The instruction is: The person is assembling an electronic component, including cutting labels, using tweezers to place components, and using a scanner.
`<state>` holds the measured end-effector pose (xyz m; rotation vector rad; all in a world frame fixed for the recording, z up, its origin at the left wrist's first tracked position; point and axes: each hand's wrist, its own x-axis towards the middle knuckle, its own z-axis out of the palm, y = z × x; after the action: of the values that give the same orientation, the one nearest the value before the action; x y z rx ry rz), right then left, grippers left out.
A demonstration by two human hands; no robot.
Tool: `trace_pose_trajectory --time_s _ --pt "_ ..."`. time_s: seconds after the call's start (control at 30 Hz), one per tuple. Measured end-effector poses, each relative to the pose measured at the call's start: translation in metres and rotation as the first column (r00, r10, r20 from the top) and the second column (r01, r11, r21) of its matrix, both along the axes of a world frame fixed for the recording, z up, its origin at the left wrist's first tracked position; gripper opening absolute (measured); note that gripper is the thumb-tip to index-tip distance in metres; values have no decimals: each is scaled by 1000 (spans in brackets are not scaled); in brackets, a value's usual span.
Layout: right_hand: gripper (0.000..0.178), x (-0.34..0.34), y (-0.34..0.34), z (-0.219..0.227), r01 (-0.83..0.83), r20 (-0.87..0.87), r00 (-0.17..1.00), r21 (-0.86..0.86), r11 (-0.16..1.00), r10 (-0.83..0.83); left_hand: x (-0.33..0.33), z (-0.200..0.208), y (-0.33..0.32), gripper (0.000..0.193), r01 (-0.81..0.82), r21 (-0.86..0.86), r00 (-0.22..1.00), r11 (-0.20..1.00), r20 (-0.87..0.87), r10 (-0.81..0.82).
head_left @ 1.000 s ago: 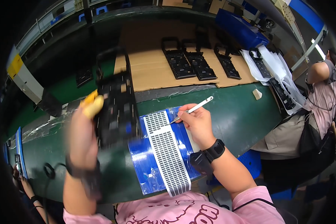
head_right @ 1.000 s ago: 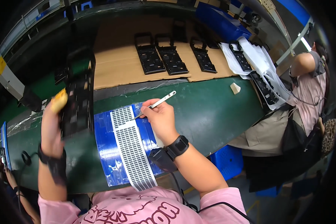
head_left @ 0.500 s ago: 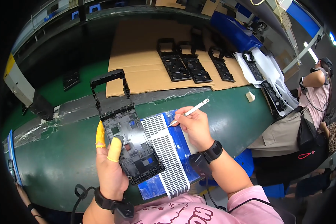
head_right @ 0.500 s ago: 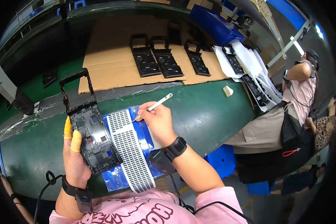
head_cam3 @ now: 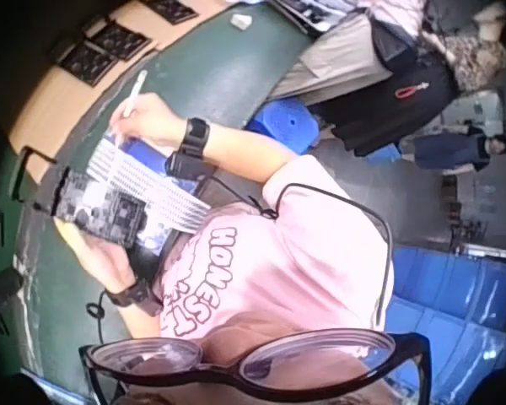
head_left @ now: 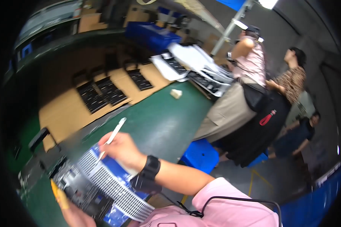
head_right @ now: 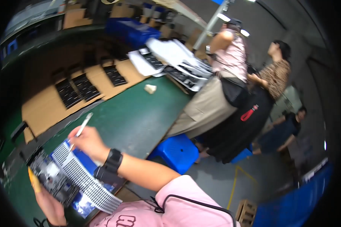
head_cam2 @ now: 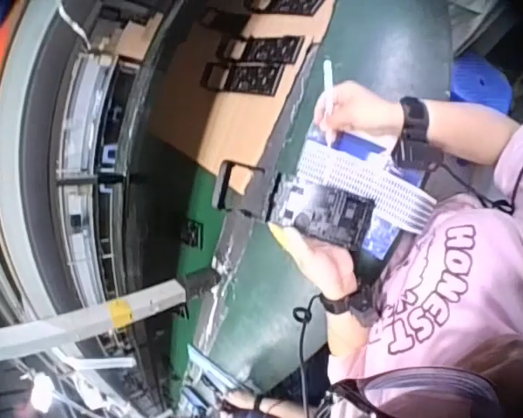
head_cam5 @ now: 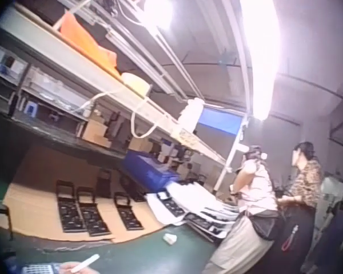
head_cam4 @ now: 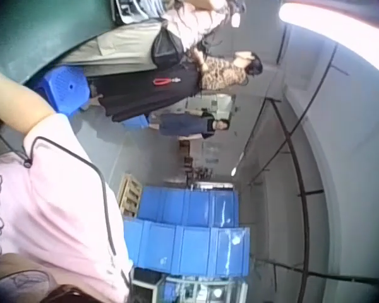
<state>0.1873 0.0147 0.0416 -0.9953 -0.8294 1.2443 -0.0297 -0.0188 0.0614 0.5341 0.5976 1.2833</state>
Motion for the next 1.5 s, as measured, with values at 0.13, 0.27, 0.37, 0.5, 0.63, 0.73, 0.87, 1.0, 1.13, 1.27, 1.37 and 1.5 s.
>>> trace_pose_trajectory --time_s 0.13,0.27,0.37,0.5,0.63,0.73,0.87,1.0,1.13,1.27,1.37,1.5 --pt "14 -12 -46 46 -130 18 992 133 983 128 33 51 -8 53 142 -224 981 964 -98 -168" --pt "16 -40 -59 61 -269 -33 961 105 957 274 10 5 -6 45 185 -180 979 966 113 -167" --pt "12 -62 -53 48 -154 -41 986 162 975 163 8 10 -9 45 86 -9 990 996 -114 -86" --pt "14 -53 -68 50 -19 -15 1000 47 999 19 31 13 -2 47 82 -121 996 989 -20 -85" --pt "17 -61 -66 38 -30 80 996 65 997 25 13 11 0 48 158 -148 982 976 129 -140" --pt "17 -65 -65 39 -40 104 994 44 998 36 6 10 -3 48 127 -158 988 979 108 -111" --pt "16 -64 -66 39 -53 115 992 51 997 47 8 12 -2 47 116 -169 990 979 99 -100" --pt "16 -64 -67 42 -66 132 989 35 997 61 9 12 2 46 101 -153 991 983 108 -85" --pt "16 -64 -67 39 -71 125 990 24 997 67 10 12 2 45 91 -137 992 986 105 -77" --pt "15 -66 -68 38 -74 130 989 28 997 70 8 12 0 44 84 -125 993 989 99 -71" --pt "15 -69 -70 41 -66 129 990 19 998 63 7 14 -1 44 90 -118 991 989 108 -78" --pt "15 -69 -71 39 -71 152 986 28 997 66 7 14 -2 44 82 -123 992 989 104 -69"
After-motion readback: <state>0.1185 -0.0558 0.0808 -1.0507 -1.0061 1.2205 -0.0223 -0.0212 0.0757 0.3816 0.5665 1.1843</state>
